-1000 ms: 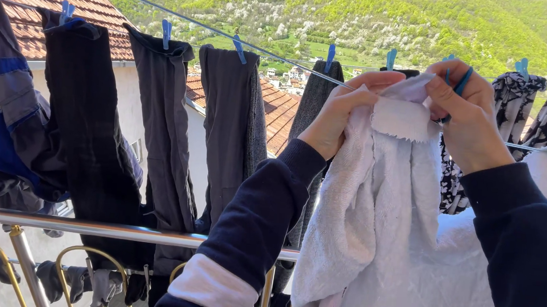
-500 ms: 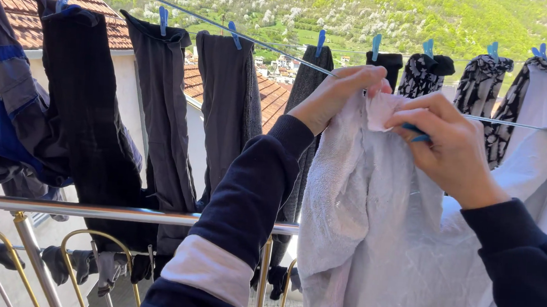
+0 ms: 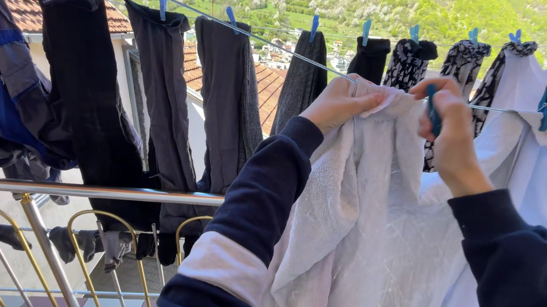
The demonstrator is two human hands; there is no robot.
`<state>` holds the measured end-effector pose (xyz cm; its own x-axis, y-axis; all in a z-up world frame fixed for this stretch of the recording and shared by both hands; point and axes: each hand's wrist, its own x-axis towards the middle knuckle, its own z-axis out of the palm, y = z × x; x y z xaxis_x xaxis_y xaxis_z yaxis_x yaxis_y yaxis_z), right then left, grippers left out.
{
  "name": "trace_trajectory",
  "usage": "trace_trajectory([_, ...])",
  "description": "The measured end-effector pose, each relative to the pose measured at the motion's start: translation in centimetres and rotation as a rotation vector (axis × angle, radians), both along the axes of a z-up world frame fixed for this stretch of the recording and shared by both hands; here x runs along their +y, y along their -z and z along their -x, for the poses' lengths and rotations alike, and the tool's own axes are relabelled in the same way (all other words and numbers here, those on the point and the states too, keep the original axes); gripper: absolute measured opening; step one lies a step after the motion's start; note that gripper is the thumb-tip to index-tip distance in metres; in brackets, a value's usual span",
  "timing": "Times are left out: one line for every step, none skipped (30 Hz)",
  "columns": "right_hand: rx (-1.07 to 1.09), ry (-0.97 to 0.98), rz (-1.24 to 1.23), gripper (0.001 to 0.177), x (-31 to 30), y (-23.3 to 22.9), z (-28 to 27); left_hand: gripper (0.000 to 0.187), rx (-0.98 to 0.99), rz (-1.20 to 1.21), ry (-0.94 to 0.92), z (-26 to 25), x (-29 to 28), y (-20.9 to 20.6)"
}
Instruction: The person hangs various pieces of laundry, including a white sheet and a light blue towel, on a clothesline using blue clothespins. They repeatedly pick up items from a pile on a chair, unfold them, and secure them to the line with clips.
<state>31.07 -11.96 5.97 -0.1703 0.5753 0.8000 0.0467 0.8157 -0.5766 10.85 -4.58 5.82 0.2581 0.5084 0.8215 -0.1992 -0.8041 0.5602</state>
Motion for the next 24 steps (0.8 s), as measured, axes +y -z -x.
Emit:
trace_trajectory([-0.002, 0.003, -0.004, 0.029, -0.4, -1.3, -0.4, 0.029, -0.002, -0.004, 0.003, -0.2, -0.4, -0.3])
trace_trajectory([-0.009, 0.039, -0.029, 0.029, -0.7, -2.5, -0.7, 0.036, 0.017, 0.073, -0.074, -0.2, -0.7, -0.6])
trace_trajectory([-0.017, 0.075, -0.055, 0.03, -1.0, -3.7, -0.9, 0.045, 0.035, 0.151, -0.151, -0.2, -1.0, -0.9])
trace_trajectory([-0.021, 0.07, -0.06, 0.03, -1.2, -4.7, -0.9, 0.045, 0.03, 0.145, -0.156, -0.2, -1.1, -0.9])
trace_trajectory([-0.084, 0.104, -0.107, 0.027, -1.4, -5.7, -0.9, 0.024, 0.01, 0.133, -0.072, -0.2, -1.1, -0.9])
trace_trajectory([-0.147, 0.137, -0.154, 0.025, -1.6, -6.6, -0.9, 0.014, -0.01, 0.121, 0.01, -0.1, -1.0, -0.9])
trace_trajectory([-0.15, 0.13, -0.16, 0.025, -1.3, -7.4, -0.2, 0.014, -0.014, 0.115, 0.003, 0.0, -0.2, -0.7])
trace_trajectory([-0.153, 0.111, -0.148, 0.018, -1.0, -7.8, 0.5, 0.013, -0.004, 0.124, -0.019, 0.1, 0.6, -0.2])
trace_trajectory([-0.155, 0.092, -0.136, 0.013, -0.7, -8.1, 1.1, 0.011, 0.006, 0.133, -0.041, 0.2, 1.5, 0.3])
trace_trajectory([-0.156, 0.087, -0.136, 0.013, -0.9, -8.2, 1.9, 0.011, 0.004, 0.134, -0.045, 0.4, 1.6, 0.5])
trace_trajectory([-0.184, 0.114, -0.115, 0.012, -1.1, -8.2, 2.6, 0.012, 0.021, 0.127, -0.058, 0.5, 1.8, 0.6])
trace_trajectory([-0.212, 0.14, -0.097, 0.011, -1.3, -8.3, 3.4, 0.012, 0.037, 0.116, -0.072, 0.6, 2.0, 0.6])
trace_trajectory([-0.214, 0.134, -0.1, 0.011, -0.5, -8.3, 3.7, 0.012, 0.034, 0.114, -0.078, 0.4, 0.5, 0.1])
trace_trajectory([-0.266, 0.127, -0.122, 0.01, 0.3, -8.3, 4.1, 0.016, 0.052, 0.075, -0.06, 0.4, -0.9, -0.3])
trace_trajectory([-0.319, 0.12, -0.143, 0.01, 1.1, -8.2, 4.5, 0.034, 0.069, 0.035, -0.043, 0.4, -2.2, -0.7])
trace_trajectory([-0.318, 0.114, -0.147, 0.01, 1.4, -8.1, 4.8, 0.034, 0.069, 0.033, -0.049, 0.5, -0.7, -0.4])
trace_trajectory([-0.343, 0.111, -0.133, 0.011, 1.7, -8.1, 5.1, 0.009, 0.068, 0.032, -0.04, 0.6, 0.8, 0.0])
trace_trajectory([-0.369, 0.109, -0.116, 0.012, 2.0, -7.9, 5.4, 0.027, 0.067, 0.034, -0.029, 0.6, 2.3, 0.4])
trace_trajectory([-0.369, 0.107, -0.117, 0.012, 2.2, -8.0, 5.5, 0.027, 0.066, 0.033, -0.031, 0.8, 2.1, 0.2])
trace_trajectory([-0.428, 0.133, -0.092, 0.013, 2.3, -8.0, 5.5, 0.017, 0.101, 0.038, -0.131, 1.0, 1.9, 0.0])
trace_trajectory([-0.487, 0.158, -0.067, 0.014, 2.5, -8.1, 5.6, 0.012, 0.137, 0.043, -0.231, 1.1, 1.7, -0.1])
trace_trajectory([-0.486, 0.158, -0.066, 0.014, 2.5, -7.9, 5.6, 0.012, 0.138, 0.043, -0.231, 1.3, 1.5, -0.2])
trace_trajectory([-0.483, 0.137, -0.036, 0.016, 2.5, -7.8, 5.6, 0.012, 0.152, 0.012, -0.227, 1.4, 1.3, -0.2])
trace_trajectory([-0.48, 0.116, -0.006, 0.018, 2.6, -7.6, 5.5, 0.013, 0.166, -0.019, -0.222, 1.5, 1.1, -0.2])
